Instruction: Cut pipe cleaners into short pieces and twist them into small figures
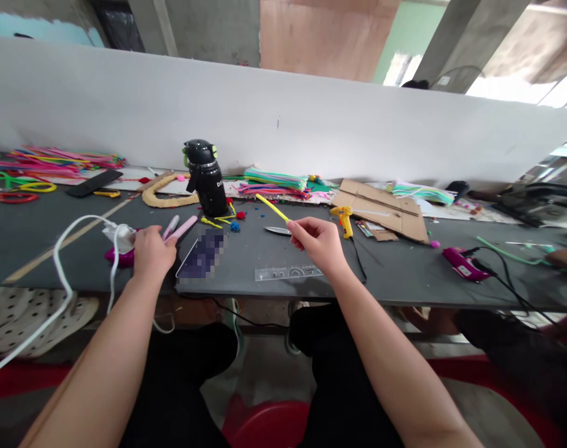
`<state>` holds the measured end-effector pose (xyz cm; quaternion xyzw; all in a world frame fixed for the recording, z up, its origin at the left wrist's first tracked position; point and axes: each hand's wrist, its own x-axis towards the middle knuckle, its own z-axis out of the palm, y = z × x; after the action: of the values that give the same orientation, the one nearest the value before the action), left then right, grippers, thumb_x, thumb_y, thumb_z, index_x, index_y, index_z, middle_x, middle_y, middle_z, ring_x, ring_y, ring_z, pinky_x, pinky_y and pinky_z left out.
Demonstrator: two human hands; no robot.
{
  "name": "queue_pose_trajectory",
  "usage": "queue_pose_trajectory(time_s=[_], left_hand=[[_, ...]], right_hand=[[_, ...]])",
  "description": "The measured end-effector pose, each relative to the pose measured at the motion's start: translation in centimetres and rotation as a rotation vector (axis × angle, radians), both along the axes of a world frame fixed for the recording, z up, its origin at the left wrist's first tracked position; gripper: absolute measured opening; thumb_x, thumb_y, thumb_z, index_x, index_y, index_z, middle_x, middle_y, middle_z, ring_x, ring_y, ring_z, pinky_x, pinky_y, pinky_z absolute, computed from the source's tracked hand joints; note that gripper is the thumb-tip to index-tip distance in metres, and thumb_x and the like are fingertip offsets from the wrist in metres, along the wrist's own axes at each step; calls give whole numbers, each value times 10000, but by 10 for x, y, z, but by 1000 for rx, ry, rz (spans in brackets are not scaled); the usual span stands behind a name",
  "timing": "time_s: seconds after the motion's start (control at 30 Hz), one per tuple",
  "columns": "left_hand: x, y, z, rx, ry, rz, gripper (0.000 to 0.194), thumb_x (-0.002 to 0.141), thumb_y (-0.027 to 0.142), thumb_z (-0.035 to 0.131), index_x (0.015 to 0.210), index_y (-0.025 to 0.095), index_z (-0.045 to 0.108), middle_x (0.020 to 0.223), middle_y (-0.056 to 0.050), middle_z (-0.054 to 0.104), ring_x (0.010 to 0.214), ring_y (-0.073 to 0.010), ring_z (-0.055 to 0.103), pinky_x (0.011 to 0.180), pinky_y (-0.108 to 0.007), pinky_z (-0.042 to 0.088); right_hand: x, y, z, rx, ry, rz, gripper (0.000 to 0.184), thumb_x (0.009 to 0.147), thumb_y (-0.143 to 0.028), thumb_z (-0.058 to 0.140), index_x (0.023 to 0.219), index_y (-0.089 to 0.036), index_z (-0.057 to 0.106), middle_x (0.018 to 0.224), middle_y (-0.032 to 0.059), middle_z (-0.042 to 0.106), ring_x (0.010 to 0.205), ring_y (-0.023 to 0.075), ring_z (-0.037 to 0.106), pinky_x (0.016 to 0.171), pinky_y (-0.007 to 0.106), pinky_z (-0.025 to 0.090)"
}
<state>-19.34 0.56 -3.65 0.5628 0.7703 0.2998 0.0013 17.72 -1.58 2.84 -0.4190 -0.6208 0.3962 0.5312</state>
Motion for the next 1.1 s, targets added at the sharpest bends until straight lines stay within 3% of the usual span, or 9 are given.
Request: queue_pose_trajectory(time_s=[0.13, 0.23, 0.3, 0.37, 0.47, 0.6, 0.8, 0.97, 1.1], left_hand=[[9, 2, 5, 204, -53, -38, 283, 857, 276, 611, 1084, 113, 567, 1133, -133, 498, 1258, -370, 435, 1123, -580, 324], [33, -3, 17, 267, -177, -146, 296, 858, 342, 638, 1072, 138, 629, 1096, -99, 602, 1118, -293, 560, 1056, -486, 434], [58, -12, 26, 227, -459, -262, 353, 848, 428, 666, 1075, 158, 673, 1033, -82, 683, 950, -234, 649, 888, -384, 530], [84, -23, 35, 98, -749, -448, 420, 845, 479, 678, 1132, 172, 683, 1068, -99, 716, 909, -220, 686, 790, -336, 547], [119, -38, 47, 41, -920, -641, 460, 844, 499, 698, 1168, 173, 702, 1119, -121, 720, 881, -209, 692, 740, -308, 546], [143, -43, 57, 84, -935, -696, 367, 822, 468, 746, 1052, 183, 759, 997, -91, 737, 772, -167, 668, 688, -278, 530], [150, -35, 59, 188, -1047, -663, 205, 786, 362, 796, 835, 165, 766, 772, -53, 704, 680, -139, 627, 619, -255, 498], [151, -41, 62, 154, -1054, -632, 189, 769, 351, 797, 810, 172, 752, 763, -52, 708, 667, -148, 629, 613, -269, 505], [140, -47, 65, -42, -813, -688, 215, 802, 406, 749, 834, 194, 758, 778, -57, 735, 733, -204, 677, 697, -332, 543]], right_hand=[[0, -1, 0, -13, -3, 27, 386, 803, -530, 736, 781, -145, 720, 600, 23, 641, 524, 104, 536, 506, 237, 443], [-2, 0, -2, -38, -12, 73, 380, 791, -522, 749, 808, -144, 725, 620, 26, 653, 541, 109, 551, 525, 243, 457], [-4, 0, -4, -55, -8, 108, 374, 780, -514, 762, 831, -144, 728, 638, 25, 659, 555, 111, 559, 537, 244, 463], [-7, -1, -5, -73, 5, 150, 374, 774, -510, 770, 844, -145, 727, 652, 22, 659, 564, 111, 560, 540, 244, 465], [-12, -3, -6, -93, 28, 224, 377, 767, -509, 778, 861, -148, 726, 669, 17, 659, 574, 109, 562, 548, 244, 473], [-15, -6, -6, -108, 26, 290, 365, 754, -492, 797, 856, -150, 720, 687, 13, 659, 586, 102, 563, 561, 238, 477], [-12, -4, -8, -94, 25, 323, 375, 733, -472, 819, 906, -150, 734, 737, 24, 682, 637, 118, 593, 619, 264, 517], [-8, -1, -4, -107, 176, 306, 394, 717, -450, 836, 959, -156, 738, 814, 39, 712, 705, 133, 634, 682, 289, 557], [-7, -1, -1, -111, 194, 314, 368, 739, -429, 823, 975, -160, 740, 823, 36, 708, 721, 130, 633, 690, 285, 552]])
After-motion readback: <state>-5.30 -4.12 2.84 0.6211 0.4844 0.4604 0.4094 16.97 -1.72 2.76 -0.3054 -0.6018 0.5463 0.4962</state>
